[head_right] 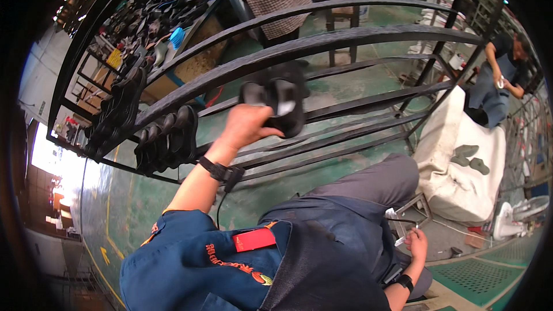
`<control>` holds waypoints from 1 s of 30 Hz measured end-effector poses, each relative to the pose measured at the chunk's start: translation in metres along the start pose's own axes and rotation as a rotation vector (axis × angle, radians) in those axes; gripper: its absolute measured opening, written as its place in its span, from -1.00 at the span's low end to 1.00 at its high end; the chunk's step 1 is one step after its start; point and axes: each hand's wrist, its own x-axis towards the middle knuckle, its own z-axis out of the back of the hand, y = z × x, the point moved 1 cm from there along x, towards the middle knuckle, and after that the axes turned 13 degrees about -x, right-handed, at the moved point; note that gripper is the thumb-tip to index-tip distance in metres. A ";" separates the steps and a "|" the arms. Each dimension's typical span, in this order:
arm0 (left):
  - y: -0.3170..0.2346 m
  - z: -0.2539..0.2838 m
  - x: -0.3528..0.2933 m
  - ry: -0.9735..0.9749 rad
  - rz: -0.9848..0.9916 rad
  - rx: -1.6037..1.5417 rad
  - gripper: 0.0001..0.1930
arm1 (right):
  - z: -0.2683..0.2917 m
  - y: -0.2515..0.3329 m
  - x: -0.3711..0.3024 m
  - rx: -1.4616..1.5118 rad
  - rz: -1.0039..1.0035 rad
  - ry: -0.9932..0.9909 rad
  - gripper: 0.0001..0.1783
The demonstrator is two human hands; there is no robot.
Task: Manually fitting shoe uppers onto lasts and placing finished units onto a transport rack.
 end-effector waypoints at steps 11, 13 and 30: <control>0.107 0.054 -0.166 0.195 0.683 0.054 -0.45 | -0.005 0.021 -0.012 -0.007 -0.013 -0.055 -0.59; 0.102 0.047 -0.160 0.170 0.669 0.072 -0.44 | -0.006 0.018 -0.010 0.040 0.009 -0.079 -0.60; 0.091 0.040 -0.138 0.237 0.768 0.194 -0.48 | -0.015 -0.007 0.013 0.097 0.091 -0.153 -0.67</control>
